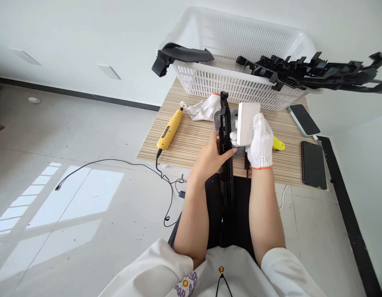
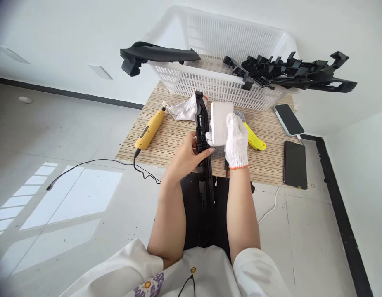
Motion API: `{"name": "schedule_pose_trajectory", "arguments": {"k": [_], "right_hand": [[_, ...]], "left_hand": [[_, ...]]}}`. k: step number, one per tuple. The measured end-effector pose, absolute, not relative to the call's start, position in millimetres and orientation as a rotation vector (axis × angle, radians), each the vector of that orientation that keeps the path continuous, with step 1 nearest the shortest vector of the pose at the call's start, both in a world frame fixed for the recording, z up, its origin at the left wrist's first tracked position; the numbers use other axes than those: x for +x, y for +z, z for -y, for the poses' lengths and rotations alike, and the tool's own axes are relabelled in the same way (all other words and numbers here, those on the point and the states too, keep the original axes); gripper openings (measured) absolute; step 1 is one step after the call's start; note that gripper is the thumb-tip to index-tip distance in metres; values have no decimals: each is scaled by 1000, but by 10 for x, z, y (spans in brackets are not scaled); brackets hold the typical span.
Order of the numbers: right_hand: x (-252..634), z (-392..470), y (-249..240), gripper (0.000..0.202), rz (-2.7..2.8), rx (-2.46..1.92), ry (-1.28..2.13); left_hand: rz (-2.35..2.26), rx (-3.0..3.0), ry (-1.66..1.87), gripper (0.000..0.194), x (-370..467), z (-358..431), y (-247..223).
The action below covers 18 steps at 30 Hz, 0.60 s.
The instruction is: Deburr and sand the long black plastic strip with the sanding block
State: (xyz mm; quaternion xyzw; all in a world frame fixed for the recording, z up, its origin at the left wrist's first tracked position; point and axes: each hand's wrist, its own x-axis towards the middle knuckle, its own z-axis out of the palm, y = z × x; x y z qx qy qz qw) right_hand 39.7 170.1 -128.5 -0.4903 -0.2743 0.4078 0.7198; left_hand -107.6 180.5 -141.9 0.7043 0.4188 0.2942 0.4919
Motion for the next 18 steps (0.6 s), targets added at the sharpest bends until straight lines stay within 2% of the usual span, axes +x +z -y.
{"name": "schedule_pose_trajectory", "arguments": {"k": [6, 12, 14, 18], "right_hand": [[248, -1769, -1230, 31, 707, -1106, 1004], [381, -1654, -1205, 42, 889, -1166, 1182], [443, -1602, -1198, 37, 963, -1224, 1188], [525, -1533, -1187, 19, 1192, -1450, 979]], "left_hand": [[-1103, 1746, 713, 51, -926, -1735, -1357], [-1131, 1732, 773, 53, -896, -1764, -1433], [-1104, 1732, 763, 56, -904, -1781, -1460], [-1064, 1799, 717, 63, -911, -1789, -1494]]}}
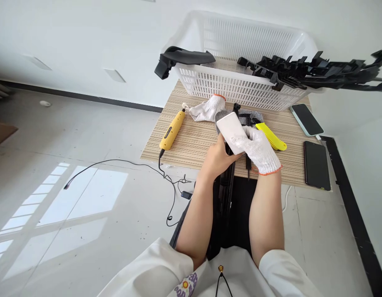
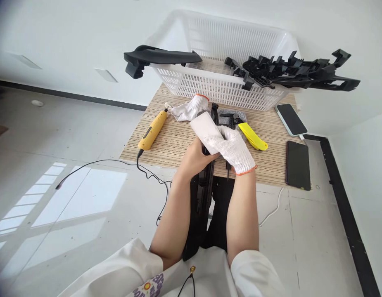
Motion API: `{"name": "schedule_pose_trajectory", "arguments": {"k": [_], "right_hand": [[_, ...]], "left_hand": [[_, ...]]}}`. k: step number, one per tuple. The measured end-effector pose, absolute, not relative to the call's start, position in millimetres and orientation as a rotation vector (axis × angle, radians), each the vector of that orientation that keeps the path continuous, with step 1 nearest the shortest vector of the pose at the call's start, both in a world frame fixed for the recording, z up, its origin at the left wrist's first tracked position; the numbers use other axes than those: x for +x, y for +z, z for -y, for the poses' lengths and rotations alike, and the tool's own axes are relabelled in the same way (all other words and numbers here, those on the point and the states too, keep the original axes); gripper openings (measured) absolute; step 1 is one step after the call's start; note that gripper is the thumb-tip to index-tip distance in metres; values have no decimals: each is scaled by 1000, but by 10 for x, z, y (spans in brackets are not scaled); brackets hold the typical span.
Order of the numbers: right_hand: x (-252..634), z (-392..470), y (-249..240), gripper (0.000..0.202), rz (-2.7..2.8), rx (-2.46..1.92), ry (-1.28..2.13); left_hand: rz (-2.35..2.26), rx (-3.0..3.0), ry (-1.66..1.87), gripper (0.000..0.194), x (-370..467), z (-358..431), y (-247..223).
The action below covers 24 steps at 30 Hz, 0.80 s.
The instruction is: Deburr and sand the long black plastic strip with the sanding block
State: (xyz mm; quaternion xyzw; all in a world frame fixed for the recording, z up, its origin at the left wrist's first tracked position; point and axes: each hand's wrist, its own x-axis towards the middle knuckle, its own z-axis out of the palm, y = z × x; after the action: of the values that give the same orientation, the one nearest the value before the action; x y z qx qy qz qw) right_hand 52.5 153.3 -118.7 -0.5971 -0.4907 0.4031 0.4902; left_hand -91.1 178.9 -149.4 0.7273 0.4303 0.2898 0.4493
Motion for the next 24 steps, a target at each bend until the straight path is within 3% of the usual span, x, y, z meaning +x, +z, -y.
{"name": "schedule_pose_trajectory", "arguments": {"k": [7, 13, 17, 24], "right_hand": [[546, -1535, -1294, 23, 1315, -1510, 775], [532, -1604, -1342, 23, 914, -1313, 696], [519, -1571, -1275, 26, 799, -1190, 784], [430, -1492, -1181, 49, 825, -1091, 1109]], "left_hand": [[-985, 1763, 766, 61, -932, -1802, -1504], [-957, 1509, 898, 65, -958, -1811, -1439], [-911, 1310, 1030, 53, -991, -1833, -1404], [-841, 1125, 1176, 48, -1003, -1881, -1460]]}}
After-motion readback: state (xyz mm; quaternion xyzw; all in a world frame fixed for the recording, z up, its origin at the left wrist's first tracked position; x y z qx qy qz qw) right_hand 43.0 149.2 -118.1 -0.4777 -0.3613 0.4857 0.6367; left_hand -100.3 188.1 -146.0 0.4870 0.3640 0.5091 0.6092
